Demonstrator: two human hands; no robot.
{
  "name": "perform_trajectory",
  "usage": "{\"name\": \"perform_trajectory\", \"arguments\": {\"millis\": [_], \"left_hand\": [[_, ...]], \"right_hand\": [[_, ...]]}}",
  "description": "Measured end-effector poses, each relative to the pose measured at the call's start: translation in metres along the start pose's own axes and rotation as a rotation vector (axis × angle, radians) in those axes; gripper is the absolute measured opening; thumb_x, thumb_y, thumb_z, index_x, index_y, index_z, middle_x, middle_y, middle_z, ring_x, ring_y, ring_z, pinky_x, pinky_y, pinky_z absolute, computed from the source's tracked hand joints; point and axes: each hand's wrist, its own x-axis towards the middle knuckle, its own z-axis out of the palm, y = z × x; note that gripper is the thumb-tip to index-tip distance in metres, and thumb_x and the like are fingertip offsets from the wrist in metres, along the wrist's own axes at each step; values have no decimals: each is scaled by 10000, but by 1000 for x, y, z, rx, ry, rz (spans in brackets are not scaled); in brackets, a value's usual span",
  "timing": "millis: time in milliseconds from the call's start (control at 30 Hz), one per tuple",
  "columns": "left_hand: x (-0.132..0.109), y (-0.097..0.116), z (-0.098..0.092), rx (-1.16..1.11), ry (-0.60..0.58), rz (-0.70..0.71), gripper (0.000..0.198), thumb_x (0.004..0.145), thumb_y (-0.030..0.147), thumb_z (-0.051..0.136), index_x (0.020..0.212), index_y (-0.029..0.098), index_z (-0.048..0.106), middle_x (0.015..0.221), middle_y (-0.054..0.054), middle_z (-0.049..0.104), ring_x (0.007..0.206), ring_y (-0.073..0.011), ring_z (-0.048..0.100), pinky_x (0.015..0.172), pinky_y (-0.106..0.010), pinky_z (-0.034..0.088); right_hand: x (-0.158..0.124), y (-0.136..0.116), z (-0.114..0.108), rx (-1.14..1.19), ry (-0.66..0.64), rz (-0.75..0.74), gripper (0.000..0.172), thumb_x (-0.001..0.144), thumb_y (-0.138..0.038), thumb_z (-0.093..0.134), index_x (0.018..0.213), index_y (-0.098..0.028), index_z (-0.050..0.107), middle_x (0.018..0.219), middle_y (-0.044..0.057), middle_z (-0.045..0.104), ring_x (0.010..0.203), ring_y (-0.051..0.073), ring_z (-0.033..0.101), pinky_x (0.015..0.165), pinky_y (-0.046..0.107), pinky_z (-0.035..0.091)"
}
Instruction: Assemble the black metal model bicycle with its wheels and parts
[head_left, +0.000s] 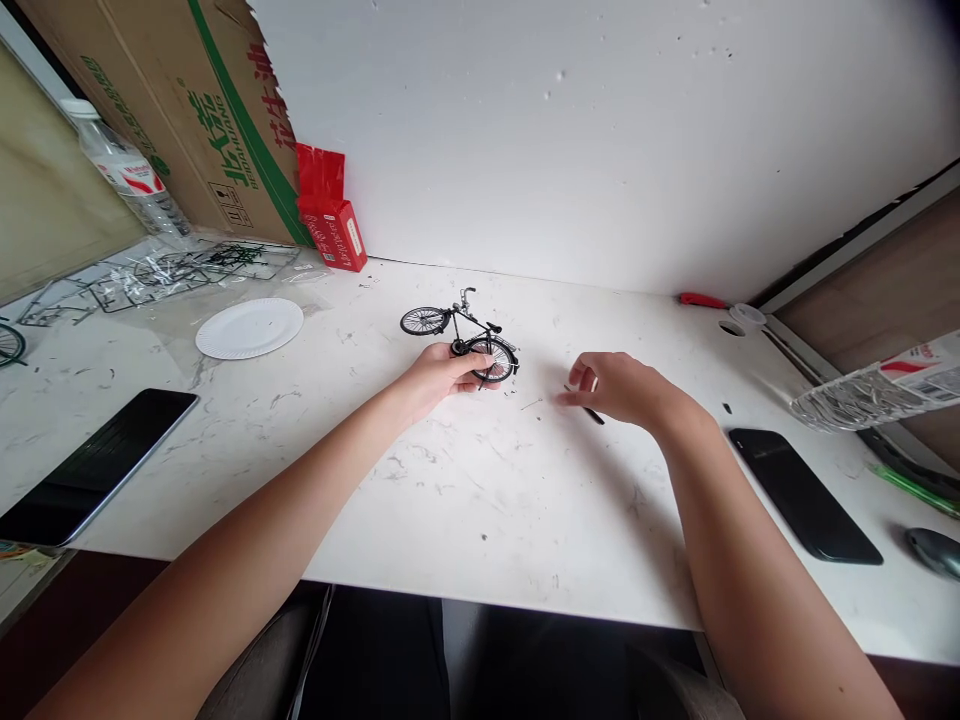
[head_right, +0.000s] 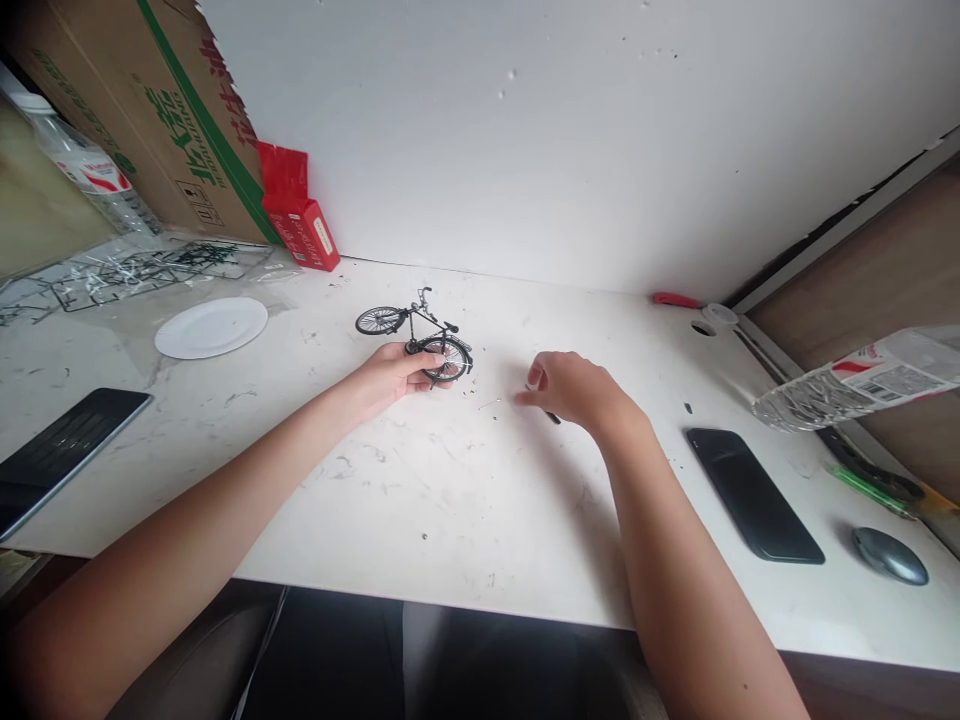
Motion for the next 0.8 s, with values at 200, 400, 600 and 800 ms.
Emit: {"name": "perform_trajectory", "arguments": {"millis": [200, 400, 600, 800], "left_hand": [[-1, 1, 2, 3, 9, -1, 422, 785, 394, 910, 1091, 152, 750, 1145, -165, 825, 943, -259, 812, 947, -385, 504], [0, 0, 1, 12, 0, 6, 425, 776, 399, 913, 1079, 148, 752, 1133, -167, 826, 940, -267, 810, 928, -391, 508], [-1, 0, 0, 39, -18, 5, 436, 774, 420, 917, 1084, 157, 760, 1165, -160, 822, 970, -264, 803, 954, -398, 514], [-1, 0, -1, 92, -61, 10, 446, 793, 431, 900, 1125, 151, 796, 1183, -171, 819, 951, -258, 794, 929, -392, 518]], "right_hand": [[4, 23, 1, -91, -116, 79, 287, 747, -509, 874, 816, -246, 784, 880, 110, 786, 623, 251, 680, 549, 385, 486], [0, 28, 8, -61, -36, -12, 232, 803, -459, 824, 781, -244, 740, 853, 130, 772, 514, 219, 617, 490, 384, 452], [-6, -2, 5, 22, 229, -129, 182, 996, -393, 599, 944, -240, 684, 895, 104, 751, 656, 222, 634, 571, 369, 473], [-12, -39, 3, 453, 625, -431, 211, 1031, -418, 640, 1071, -243, 750, 1083, 112, 715, 940, 251, 697, 761, 408, 589]]}}
